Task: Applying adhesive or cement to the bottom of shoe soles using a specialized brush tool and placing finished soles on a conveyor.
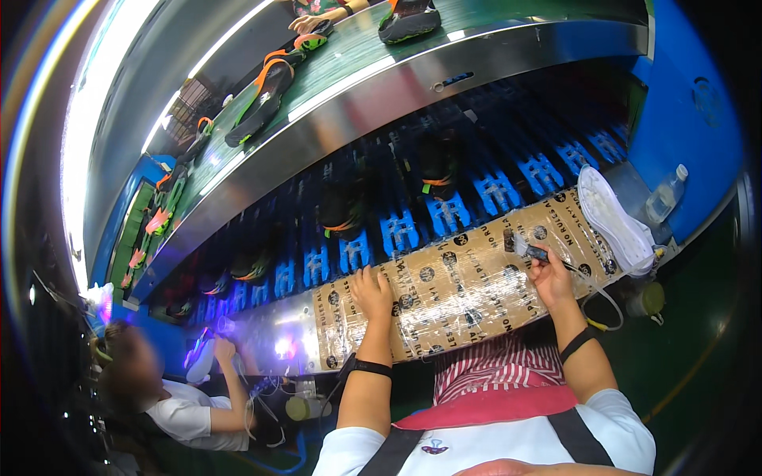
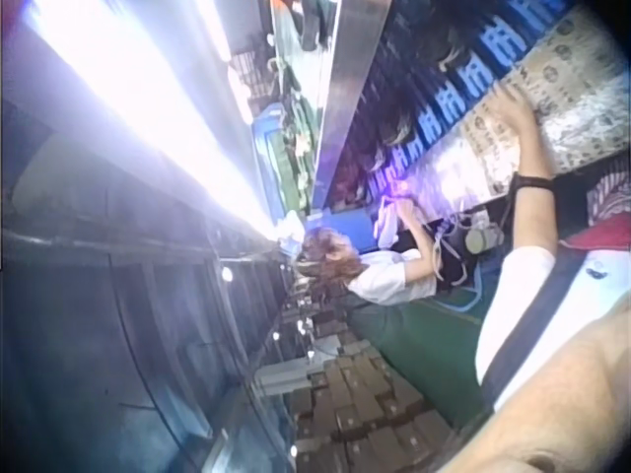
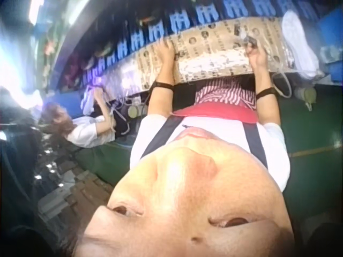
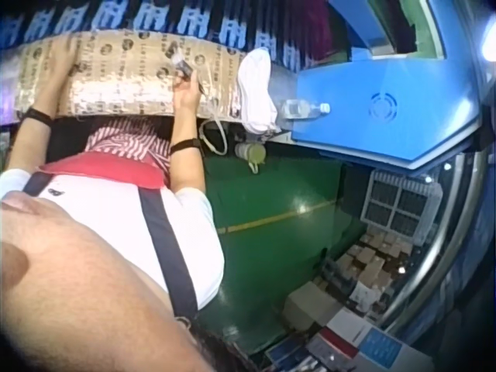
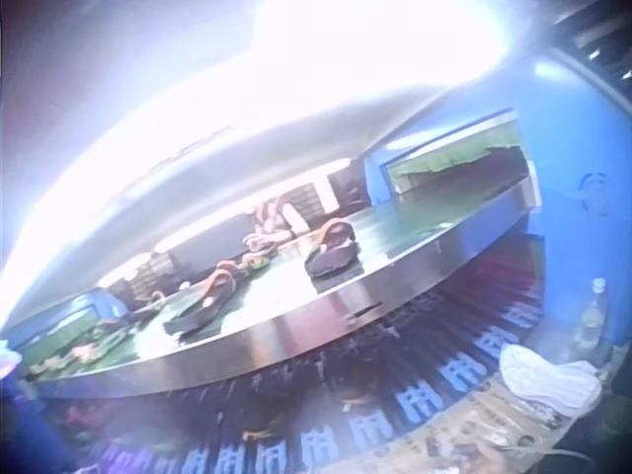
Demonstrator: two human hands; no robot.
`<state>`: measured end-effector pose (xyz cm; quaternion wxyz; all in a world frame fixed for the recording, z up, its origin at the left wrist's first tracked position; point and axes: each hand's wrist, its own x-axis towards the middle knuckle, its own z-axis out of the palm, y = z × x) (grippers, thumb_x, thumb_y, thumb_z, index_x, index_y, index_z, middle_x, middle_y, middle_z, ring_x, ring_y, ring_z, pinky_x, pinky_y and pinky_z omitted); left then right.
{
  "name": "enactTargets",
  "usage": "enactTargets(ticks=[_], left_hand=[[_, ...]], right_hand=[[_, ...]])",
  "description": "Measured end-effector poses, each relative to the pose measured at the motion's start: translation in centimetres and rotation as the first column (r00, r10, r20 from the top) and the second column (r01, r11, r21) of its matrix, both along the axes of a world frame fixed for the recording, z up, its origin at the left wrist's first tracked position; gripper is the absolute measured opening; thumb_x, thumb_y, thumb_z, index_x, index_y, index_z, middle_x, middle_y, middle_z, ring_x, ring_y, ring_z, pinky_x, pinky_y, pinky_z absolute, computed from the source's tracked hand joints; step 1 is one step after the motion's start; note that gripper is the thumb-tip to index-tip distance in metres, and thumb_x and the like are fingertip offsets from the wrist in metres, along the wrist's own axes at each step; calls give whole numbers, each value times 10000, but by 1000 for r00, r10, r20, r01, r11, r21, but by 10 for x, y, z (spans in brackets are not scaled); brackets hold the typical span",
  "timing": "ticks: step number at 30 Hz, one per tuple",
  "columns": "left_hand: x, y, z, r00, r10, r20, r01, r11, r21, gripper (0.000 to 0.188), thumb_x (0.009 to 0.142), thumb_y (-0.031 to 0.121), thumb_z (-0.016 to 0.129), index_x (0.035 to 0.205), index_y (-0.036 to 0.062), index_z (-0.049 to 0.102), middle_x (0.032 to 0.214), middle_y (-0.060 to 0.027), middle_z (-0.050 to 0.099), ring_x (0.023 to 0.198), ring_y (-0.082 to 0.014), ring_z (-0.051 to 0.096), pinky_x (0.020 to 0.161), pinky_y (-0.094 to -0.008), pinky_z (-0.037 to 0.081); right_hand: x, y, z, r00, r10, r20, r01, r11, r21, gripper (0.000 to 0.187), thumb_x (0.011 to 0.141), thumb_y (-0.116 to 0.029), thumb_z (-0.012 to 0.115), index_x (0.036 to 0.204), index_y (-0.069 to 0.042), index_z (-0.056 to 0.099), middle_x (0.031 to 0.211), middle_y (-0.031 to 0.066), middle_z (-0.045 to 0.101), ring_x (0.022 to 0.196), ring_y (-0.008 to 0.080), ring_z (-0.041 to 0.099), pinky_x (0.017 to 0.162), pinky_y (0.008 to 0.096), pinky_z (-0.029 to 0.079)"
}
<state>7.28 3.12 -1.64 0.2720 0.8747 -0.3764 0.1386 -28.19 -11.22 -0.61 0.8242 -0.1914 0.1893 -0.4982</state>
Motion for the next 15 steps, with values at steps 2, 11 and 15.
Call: enactTargets(ticks=[2,11,15], left_hand=[[-1,-1,1,1000,2,6,-2,1000,-2,399,846,290,515,1167,53,536,1230,-171,500,1180,-342,415,1008,-490,262],[-4,-1,3,1000,-1,13,1,1000,-4,406,832,286,526,1161,48,541,1227,-181,501,1168,-344,423,1003,-489,268],[-4,1,3,1000,-6,7,6,1000,-13,410,831,287,527,1159,41,544,1232,-187,499,1173,-347,418,1010,-490,257]], right_hand=[[0,1,2,1000,-12,-11,12,1000,-5,300,924,-256,490,1076,-5,553,759,59,564,607,128,486,567,255,404],[-1,0,1,1000,-6,-10,6,1000,-6,296,917,-267,507,1075,-21,557,762,54,575,609,130,500,573,262,409],[-1,0,-2,1000,3,-4,-3,1000,-16,298,917,-273,509,1075,-25,557,761,53,582,610,131,507,574,264,412]])
